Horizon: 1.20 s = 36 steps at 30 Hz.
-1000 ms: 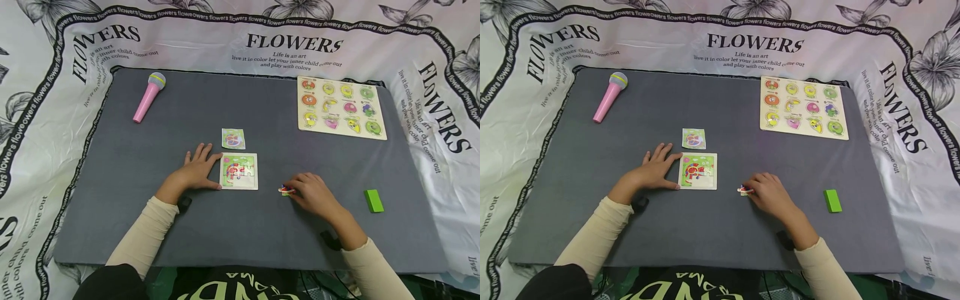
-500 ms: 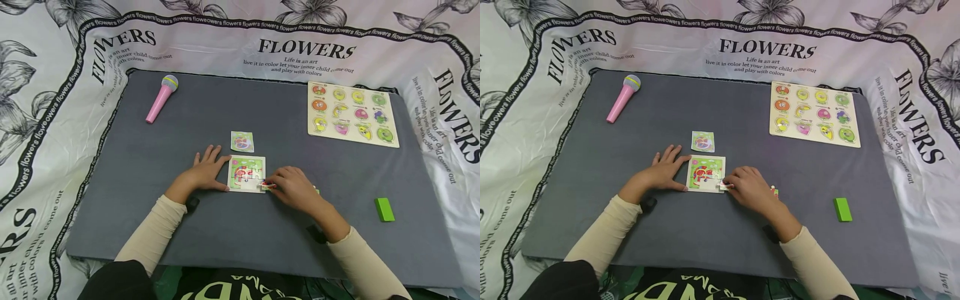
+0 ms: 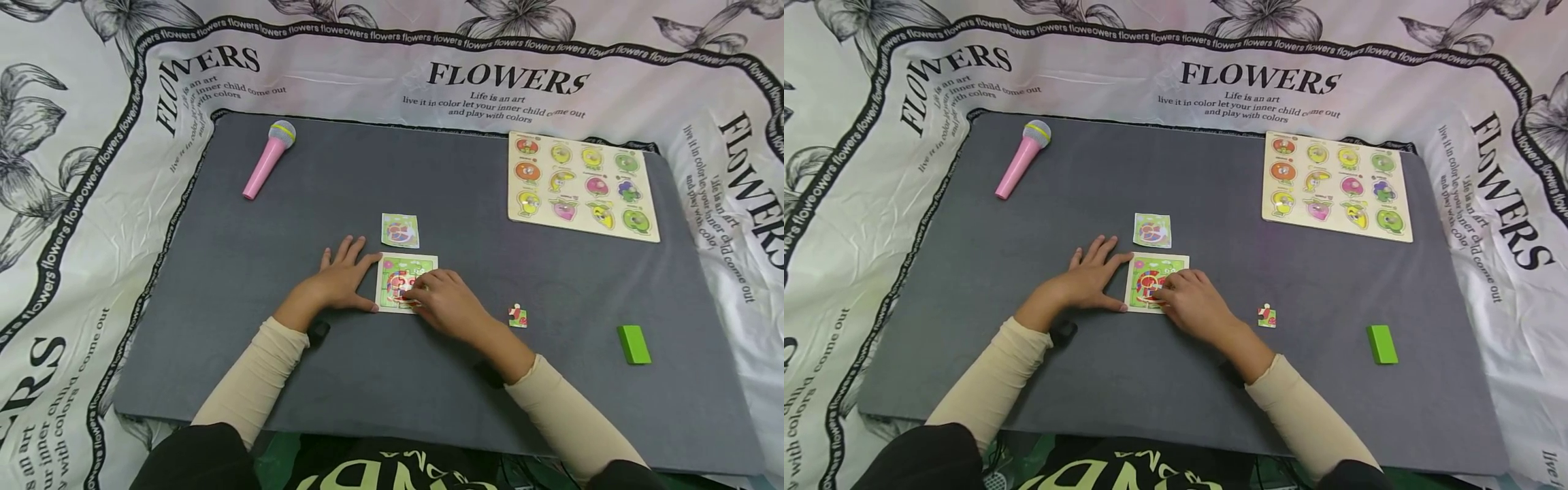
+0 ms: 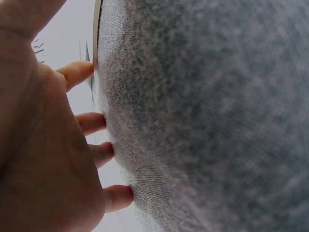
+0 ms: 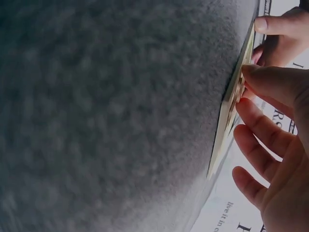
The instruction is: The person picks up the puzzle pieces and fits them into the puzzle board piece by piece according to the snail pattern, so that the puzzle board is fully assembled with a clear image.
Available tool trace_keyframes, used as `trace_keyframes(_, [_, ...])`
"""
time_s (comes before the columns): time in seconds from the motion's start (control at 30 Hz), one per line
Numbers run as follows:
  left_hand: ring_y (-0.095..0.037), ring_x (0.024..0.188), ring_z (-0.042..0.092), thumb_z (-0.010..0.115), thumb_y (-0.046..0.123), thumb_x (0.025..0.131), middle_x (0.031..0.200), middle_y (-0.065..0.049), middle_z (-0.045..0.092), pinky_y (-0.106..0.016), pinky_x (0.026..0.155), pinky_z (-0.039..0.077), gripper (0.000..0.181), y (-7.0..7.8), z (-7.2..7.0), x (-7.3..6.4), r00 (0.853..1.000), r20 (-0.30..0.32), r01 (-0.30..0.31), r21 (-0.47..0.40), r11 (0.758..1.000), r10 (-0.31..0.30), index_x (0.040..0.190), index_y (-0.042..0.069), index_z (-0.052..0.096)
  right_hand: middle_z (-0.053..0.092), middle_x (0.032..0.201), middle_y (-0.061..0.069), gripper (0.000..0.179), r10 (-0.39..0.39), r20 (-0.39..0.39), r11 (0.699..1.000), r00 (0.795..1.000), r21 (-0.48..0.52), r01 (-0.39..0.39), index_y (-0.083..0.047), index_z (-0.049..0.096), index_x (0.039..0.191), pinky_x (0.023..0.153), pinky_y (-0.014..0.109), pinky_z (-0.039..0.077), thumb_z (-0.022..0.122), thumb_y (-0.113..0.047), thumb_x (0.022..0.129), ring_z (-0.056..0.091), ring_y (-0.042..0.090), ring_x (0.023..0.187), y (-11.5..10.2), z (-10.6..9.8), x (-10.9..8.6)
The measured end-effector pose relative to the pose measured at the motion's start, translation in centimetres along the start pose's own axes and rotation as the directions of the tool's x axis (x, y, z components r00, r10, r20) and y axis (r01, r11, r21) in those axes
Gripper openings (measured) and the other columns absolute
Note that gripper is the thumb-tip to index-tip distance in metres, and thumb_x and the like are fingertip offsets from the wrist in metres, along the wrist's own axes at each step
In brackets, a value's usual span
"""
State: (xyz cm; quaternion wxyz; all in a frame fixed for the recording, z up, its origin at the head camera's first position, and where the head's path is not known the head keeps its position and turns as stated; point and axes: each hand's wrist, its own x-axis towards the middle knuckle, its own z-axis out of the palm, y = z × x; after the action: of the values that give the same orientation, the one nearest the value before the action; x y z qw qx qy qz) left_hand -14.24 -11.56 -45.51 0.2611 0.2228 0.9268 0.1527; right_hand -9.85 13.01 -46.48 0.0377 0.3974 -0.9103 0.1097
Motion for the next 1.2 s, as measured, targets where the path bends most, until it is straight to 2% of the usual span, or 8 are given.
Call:
trace_keyframes(0.4, [-0.036, 0.149, -0.011, 0.076, 0.056, 0.077, 0.163, -0.016, -0.002, -0.067, 0.112, 0.003, 0.101, 0.0, -0.1, 0.0, 1.000, -0.009, -0.011, -0.003, 1.000, 0.011, 0.156, 0.025, 0.022, 0.067, 0.103, 0.002, 0.020, -0.006, -0.032, 1.000, 0.999, 0.008, 0.006, -0.019, 0.076, 0.104, 0.093, 0.046, 0.044, 0.076, -0.017, 0.084, 0.060, 0.025, 0.101, -0.1, 0.3, 0.1])
trace_keyframes(0.57, [-0.036, 0.149, -0.011, 0.076, 0.057, 0.077, 0.163, -0.015, -0.002, -0.067, 0.112, 0.003, 0.101, 0.1, 0.0, 0.0, 1.000, -0.008, -0.007, 0.004, 1.000, 0.007, 0.156, 0.025, 0.021, 0.066, 0.106, 0.004, 0.026, 0.040, -0.010, 0.999, 0.999, 0.035, -0.039, -0.017, 0.074, 0.110, 0.097, 0.047, 0.043, 0.076, -0.017, 0.084, 0.058, 0.026, 0.104, 0.1, -0.4, -1.0])
trace_keyframes(0.67, [-0.036, 0.149, -0.011, 0.076, 0.056, 0.077, 0.163, -0.015, -0.003, -0.067, 0.112, 0.003, 0.101, 0.1, 0.1, -0.1, 1.000, -0.006, -0.009, 0.003, 1.000, 0.009, 0.156, 0.025, 0.021, 0.065, 0.107, 0.007, 0.031, 0.100, -0.021, 0.994, 0.995, 0.057, -0.098, -0.013, 0.072, 0.113, 0.098, 0.049, 0.042, 0.078, -0.019, 0.083, 0.057, 0.028, 0.106, 0.8, -1.2, -2.7])
trace_keyframes(0.77, [-0.036, 0.149, -0.011, 0.076, 0.055, 0.077, 0.163, -0.016, -0.003, -0.067, 0.112, 0.003, 0.102, 0.2, 0.1, -0.2, 1.000, -0.003, -0.013, -0.007, 1.000, 0.013, 0.156, 0.024, 0.021, 0.065, 0.108, 0.009, 0.035, 0.168, -0.035, 0.984, 0.985, 0.066, -0.166, -0.011, 0.071, 0.114, 0.097, 0.052, 0.041, 0.079, -0.021, 0.082, 0.057, 0.030, 0.106, 2.0, -2.0, -5.3])
trace_keyframes(1.0, [-0.037, 0.149, -0.010, 0.077, 0.054, 0.077, 0.163, -0.016, -0.003, -0.068, 0.112, 0.003, 0.101, 0.3, 0.1, -0.3, 1.000, -0.014, -0.018, -0.009, 1.000, 0.018, 0.156, 0.023, 0.022, 0.063, 0.114, 0.014, 0.050, 0.332, 0.027, 0.940, 0.943, 0.071, -0.333, -0.008, 0.068, 0.120, 0.094, 0.060, 0.038, 0.085, -0.019, 0.074, 0.056, 0.036, 0.109, 4.9, -3.8, -11.6])
trace_keyframes(1.1, [-0.037, 0.149, -0.011, 0.076, 0.055, 0.077, 0.163, -0.015, -0.004, -0.068, 0.112, 0.003, 0.101, 0.3, 0.0, -0.2, 1.000, -0.006, -0.016, -0.003, 1.000, 0.016, 0.156, 0.023, 0.020, 0.064, 0.114, 0.014, 0.050, 0.370, 0.053, 0.925, 0.927, 0.068, -0.373, -0.007, 0.068, 0.120, 0.094, 0.061, 0.038, 0.084, -0.015, 0.074, 0.056, 0.037, 0.109, 5.5, -4.2, -13.2])
trace_keyframes(1.2, [-0.037, 0.149, -0.010, 0.076, 0.055, 0.077, 0.162, -0.016, -0.004, -0.068, 0.112, 0.004, 0.101, 0.4, 0.0, -0.2, 1.000, -0.001, -0.014, -0.002, 1.000, 0.014, 0.156, 0.023, 0.020, 0.065, 0.111, 0.013, 0.045, 0.366, 0.042, 0.927, 0.930, 0.073, -0.368, -0.007, 0.069, 0.118, 0.092, 0.059, 0.040, 0.083, -0.011, 0.075, 0.058, 0.036, 0.106, 5.9, -4.3, -14.0])
